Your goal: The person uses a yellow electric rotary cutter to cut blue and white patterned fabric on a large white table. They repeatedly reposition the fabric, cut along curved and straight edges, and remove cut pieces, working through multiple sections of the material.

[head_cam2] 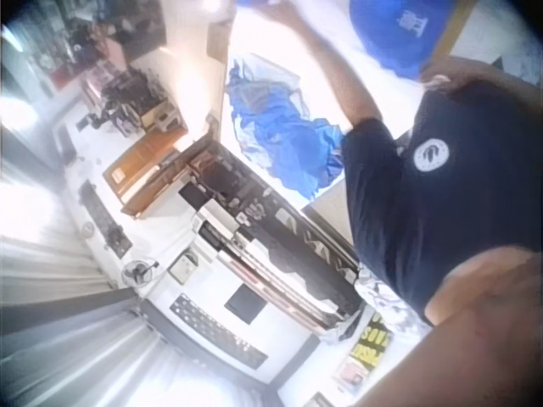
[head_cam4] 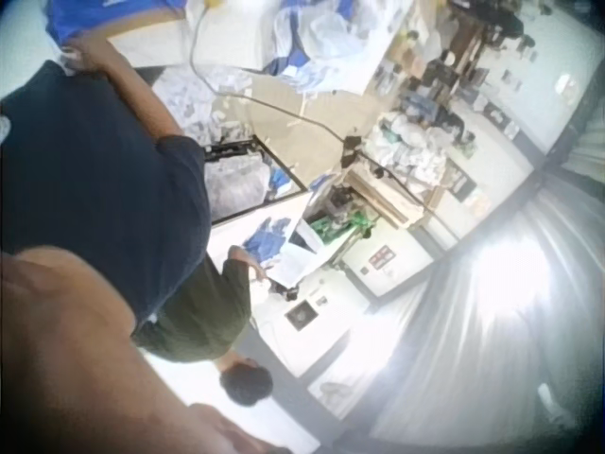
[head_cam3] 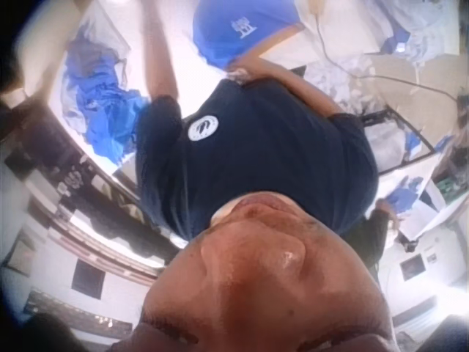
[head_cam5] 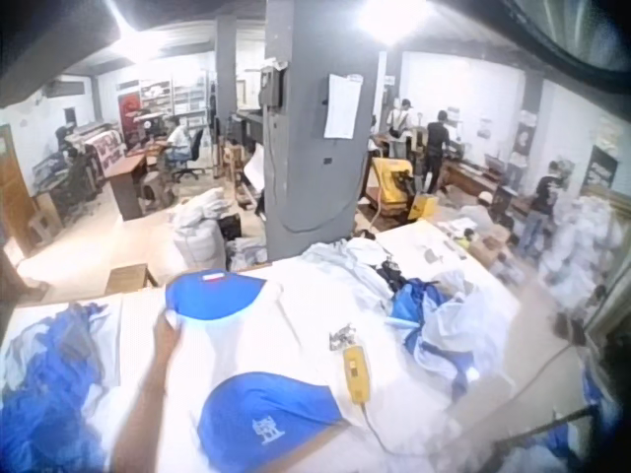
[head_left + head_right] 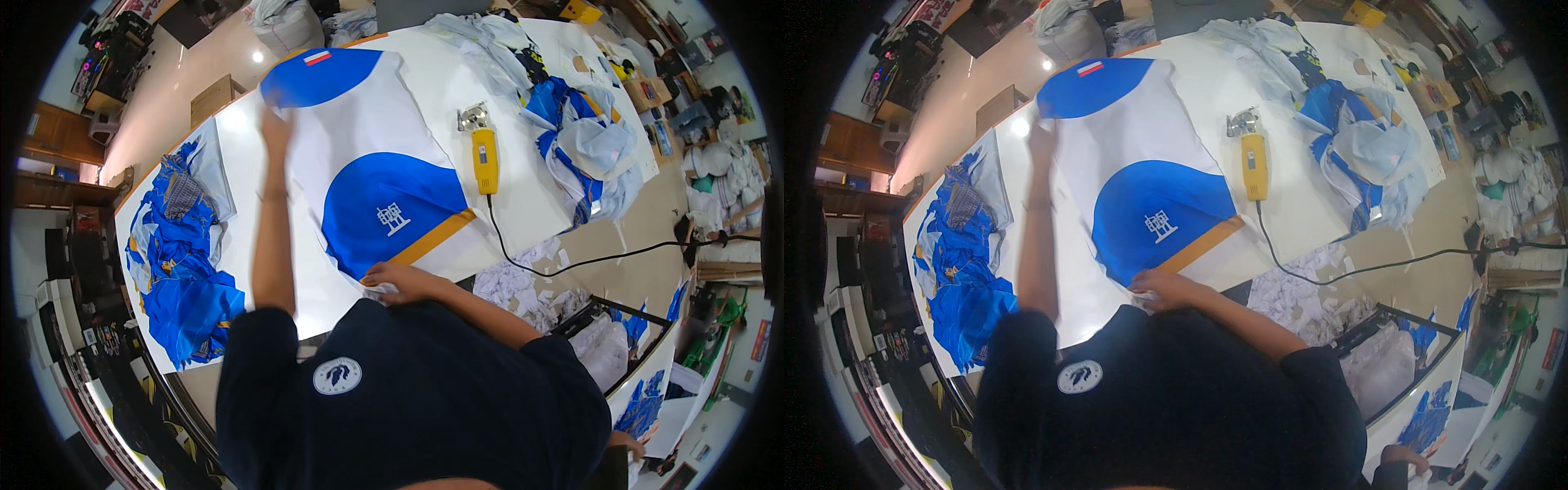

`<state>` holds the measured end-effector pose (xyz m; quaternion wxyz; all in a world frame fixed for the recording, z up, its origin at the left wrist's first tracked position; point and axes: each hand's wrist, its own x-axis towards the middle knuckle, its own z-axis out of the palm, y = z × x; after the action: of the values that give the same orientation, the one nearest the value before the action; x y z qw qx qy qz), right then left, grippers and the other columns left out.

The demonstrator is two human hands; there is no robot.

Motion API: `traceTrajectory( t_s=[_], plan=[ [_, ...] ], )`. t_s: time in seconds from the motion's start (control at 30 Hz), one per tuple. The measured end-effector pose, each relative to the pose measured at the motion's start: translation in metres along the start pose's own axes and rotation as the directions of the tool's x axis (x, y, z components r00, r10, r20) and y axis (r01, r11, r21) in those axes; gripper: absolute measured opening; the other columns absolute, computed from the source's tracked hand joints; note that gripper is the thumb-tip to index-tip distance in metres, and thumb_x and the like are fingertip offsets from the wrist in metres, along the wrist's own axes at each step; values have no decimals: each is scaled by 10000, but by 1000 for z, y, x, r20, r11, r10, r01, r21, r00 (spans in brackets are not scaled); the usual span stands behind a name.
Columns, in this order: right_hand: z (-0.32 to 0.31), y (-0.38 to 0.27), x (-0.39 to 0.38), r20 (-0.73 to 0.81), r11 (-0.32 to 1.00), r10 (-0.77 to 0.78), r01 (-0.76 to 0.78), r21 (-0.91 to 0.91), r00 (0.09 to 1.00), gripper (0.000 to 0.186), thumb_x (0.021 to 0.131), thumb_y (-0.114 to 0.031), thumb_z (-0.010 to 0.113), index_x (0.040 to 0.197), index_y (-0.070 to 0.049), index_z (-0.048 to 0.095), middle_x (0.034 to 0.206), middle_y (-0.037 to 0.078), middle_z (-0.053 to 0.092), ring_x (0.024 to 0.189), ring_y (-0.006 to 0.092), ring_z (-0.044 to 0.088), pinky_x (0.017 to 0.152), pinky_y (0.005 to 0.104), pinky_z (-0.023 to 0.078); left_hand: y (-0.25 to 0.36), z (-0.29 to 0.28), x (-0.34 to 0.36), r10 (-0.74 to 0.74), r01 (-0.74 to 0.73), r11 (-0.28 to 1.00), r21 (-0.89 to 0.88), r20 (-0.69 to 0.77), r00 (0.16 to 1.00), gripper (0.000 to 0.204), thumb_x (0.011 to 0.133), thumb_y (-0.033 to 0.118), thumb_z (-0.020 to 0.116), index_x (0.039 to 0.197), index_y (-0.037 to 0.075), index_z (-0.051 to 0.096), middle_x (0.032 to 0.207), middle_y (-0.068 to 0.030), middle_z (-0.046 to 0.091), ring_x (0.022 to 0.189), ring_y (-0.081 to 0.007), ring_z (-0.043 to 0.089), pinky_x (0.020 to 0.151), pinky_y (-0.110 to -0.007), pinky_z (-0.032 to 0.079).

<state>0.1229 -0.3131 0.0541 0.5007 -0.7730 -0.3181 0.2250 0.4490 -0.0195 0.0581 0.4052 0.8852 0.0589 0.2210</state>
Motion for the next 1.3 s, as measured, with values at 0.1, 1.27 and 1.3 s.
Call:
traceTrajectory(
  t_s=[0.1, 1.27, 1.3],
  plan=[
    [-36, 28, -5, -338, 980, 200, -193, 55, 920, 312, 883, -115, 736, 1187, -50, 708, 1107, 129, 724, 1106, 308, 656, 994, 427, 501, 63, -12, -188, 97, -99, 995, 4, 170, 981, 668, 886, 411, 796, 1399, 42, 577, 1435, -267, 551, 1339, -426, 520, 1112, -478, 430],
    [-211, 84, -46, -290, 778, 503, -573, -257, 814, 699, 726, -316, 859, 1286, -44, 541, 1097, 220, 726, 987, 389, 721, 888, 466, 557, 75, -88, -440, -697, 584, 485, 651, -116, 708, 1297, 681, 897, 656, 1663, 193, 184, 1667, -351, 43, 1498, -638, -13, 1161, -757, 72],
    [-207, 81, -54, -296, 775, 495, -569, -275, 817, 700, 736, -330, 847, 1305, -61, 540, 1097, 214, 728, 1000, 392, 719, 888, 471, 556, 77, -93, -446, -722, 597, 461, 657, -114, 683, 1312, 665, 903, 664, 1664, 203, 181, 1667, -351, 39, 1492, -648, -17, 1156, -764, 69]
  ],
)
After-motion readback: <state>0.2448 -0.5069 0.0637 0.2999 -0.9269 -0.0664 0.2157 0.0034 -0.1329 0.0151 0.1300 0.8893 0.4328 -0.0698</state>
